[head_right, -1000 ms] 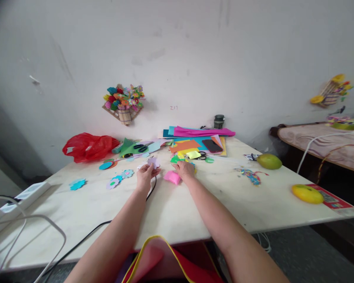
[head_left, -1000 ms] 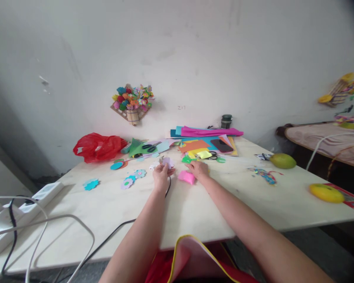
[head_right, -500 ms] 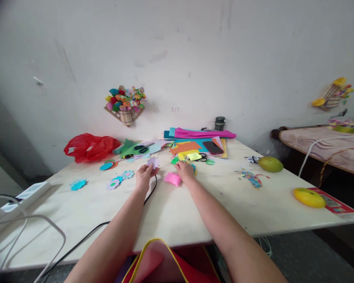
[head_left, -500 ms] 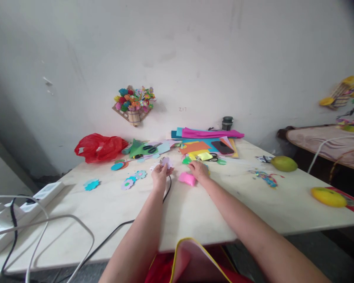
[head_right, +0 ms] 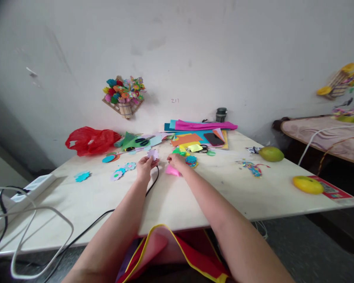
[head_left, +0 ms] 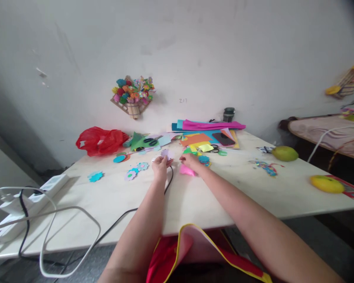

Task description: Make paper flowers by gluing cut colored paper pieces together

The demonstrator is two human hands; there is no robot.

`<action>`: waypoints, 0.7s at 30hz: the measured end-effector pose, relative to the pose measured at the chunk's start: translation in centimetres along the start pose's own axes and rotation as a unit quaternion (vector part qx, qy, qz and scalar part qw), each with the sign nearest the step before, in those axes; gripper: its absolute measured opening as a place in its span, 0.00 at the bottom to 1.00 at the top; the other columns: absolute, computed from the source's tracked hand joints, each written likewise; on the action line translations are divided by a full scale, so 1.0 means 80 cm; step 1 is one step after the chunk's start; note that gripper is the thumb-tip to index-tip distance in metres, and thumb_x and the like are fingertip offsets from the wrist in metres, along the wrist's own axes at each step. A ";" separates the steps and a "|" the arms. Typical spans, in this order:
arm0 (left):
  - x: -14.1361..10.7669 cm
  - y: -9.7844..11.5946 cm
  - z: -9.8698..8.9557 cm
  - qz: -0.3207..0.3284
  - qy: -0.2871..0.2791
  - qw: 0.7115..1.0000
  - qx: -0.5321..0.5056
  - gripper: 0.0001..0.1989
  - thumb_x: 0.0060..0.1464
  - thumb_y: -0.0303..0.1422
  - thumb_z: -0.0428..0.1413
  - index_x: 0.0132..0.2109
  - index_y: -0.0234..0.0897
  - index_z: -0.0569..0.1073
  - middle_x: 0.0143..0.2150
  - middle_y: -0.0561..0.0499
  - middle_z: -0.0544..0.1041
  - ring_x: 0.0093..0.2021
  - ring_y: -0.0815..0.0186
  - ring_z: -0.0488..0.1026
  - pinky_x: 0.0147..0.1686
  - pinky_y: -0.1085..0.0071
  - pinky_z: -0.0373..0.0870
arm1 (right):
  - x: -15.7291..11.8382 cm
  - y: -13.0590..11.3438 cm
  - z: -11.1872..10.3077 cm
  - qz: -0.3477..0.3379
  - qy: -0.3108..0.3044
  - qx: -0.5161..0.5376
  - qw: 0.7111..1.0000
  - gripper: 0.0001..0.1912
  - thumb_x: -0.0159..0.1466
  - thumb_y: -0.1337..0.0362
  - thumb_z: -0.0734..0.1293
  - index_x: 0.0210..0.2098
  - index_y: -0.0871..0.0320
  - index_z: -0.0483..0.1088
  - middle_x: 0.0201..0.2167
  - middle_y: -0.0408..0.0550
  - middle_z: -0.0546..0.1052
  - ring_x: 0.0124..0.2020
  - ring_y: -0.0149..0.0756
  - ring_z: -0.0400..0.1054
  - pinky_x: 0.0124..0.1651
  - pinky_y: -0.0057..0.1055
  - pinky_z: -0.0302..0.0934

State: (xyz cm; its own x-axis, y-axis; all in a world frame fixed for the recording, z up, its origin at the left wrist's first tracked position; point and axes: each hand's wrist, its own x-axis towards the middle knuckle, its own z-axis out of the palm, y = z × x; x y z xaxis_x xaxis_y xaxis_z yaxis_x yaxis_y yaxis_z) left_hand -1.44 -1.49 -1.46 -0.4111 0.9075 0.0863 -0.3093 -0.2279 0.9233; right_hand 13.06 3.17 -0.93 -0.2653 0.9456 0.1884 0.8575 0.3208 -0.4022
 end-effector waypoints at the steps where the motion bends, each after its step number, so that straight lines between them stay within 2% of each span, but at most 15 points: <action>1: 0.000 0.000 0.000 -0.001 -0.003 1.000 0.001 0.10 0.47 0.34 0.62 0.29 0.34 0.69 0.23 0.50 0.75 0.28 0.63 0.78 0.32 0.70 0.73 | 0.000 -0.003 0.000 -0.002 -0.003 0.004 1.000 0.12 0.60 0.67 0.65 0.42 0.54 0.76 0.45 0.47 0.79 0.46 0.37 0.71 0.43 0.28 0.61; 6: -0.002 0.000 -0.001 -0.009 -0.021 1.000 0.012 0.11 0.46 0.35 0.62 0.30 0.34 0.68 0.25 0.49 0.76 0.29 0.64 0.78 0.34 0.70 0.73 | -0.002 -0.011 -0.003 -0.002 -0.032 -0.013 0.999 0.11 0.61 0.65 0.64 0.41 0.56 0.77 0.43 0.49 0.79 0.44 0.38 0.72 0.42 0.27 0.61; 12: -0.001 0.001 -0.001 -0.011 -0.009 1.000 0.014 0.11 0.46 0.34 0.61 0.26 0.34 0.67 0.22 0.50 0.75 0.25 0.65 0.77 0.31 0.70 0.73 | 0.000 -0.005 -0.005 -0.016 -0.030 -0.015 0.999 0.13 0.63 0.65 0.61 0.39 0.55 0.78 0.41 0.49 0.80 0.40 0.36 0.72 0.37 0.27 0.59; 17: 0.002 0.003 -0.002 -0.012 0.015 1.000 -0.012 0.08 0.49 0.30 0.59 0.28 0.33 0.68 0.24 0.49 0.76 0.27 0.65 0.77 0.33 0.70 0.74 | -0.005 -0.006 -0.007 -0.018 0.016 -0.030 0.999 0.15 0.64 0.62 0.60 0.35 0.58 0.78 0.36 0.50 0.80 0.35 0.35 0.70 0.33 0.27 0.56; 21: 0.005 0.008 -0.005 0.011 0.069 0.997 -0.043 0.07 0.52 0.29 0.57 0.30 0.34 0.66 0.24 0.52 0.74 0.28 0.66 0.78 0.34 0.72 0.74 | -0.011 -0.030 -0.008 -0.041 0.042 -0.019 0.998 0.15 0.64 0.64 0.59 0.38 0.58 0.77 0.38 0.49 0.79 0.38 0.35 0.70 0.37 0.27 0.56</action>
State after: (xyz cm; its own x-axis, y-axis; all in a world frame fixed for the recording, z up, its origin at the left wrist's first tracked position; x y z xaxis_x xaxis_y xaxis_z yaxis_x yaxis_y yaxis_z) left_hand -2.15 -1.46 -0.96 -0.5303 0.8464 0.0493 -0.3679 -0.2821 0.8861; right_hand 11.53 1.52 0.41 -0.2998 0.9075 0.2941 0.8511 0.3937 -0.3473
